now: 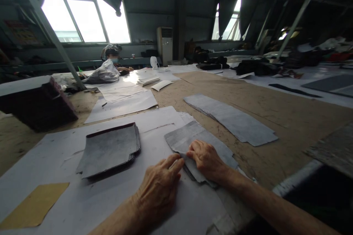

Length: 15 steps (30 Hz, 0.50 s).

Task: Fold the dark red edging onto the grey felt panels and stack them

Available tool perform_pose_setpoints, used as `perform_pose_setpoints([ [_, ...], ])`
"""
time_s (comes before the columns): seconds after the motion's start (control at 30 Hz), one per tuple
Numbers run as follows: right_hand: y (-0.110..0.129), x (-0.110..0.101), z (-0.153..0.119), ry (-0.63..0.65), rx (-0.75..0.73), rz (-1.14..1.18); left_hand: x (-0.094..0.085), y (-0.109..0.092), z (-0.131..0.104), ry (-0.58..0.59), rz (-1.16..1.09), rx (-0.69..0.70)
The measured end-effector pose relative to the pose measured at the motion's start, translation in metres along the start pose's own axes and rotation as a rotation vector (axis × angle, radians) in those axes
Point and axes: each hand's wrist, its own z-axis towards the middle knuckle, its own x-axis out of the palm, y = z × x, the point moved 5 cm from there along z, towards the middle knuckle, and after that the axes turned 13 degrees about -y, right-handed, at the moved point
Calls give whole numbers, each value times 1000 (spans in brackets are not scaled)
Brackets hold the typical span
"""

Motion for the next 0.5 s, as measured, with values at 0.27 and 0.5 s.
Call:
perform_pose_setpoints([
  [0.27,-2,-7,4,5,172,86,25,24,-5,-115,169,75],
  [0.5,-47,-63,16,-93,395,460,22,16,3,-10,213,-90],
])
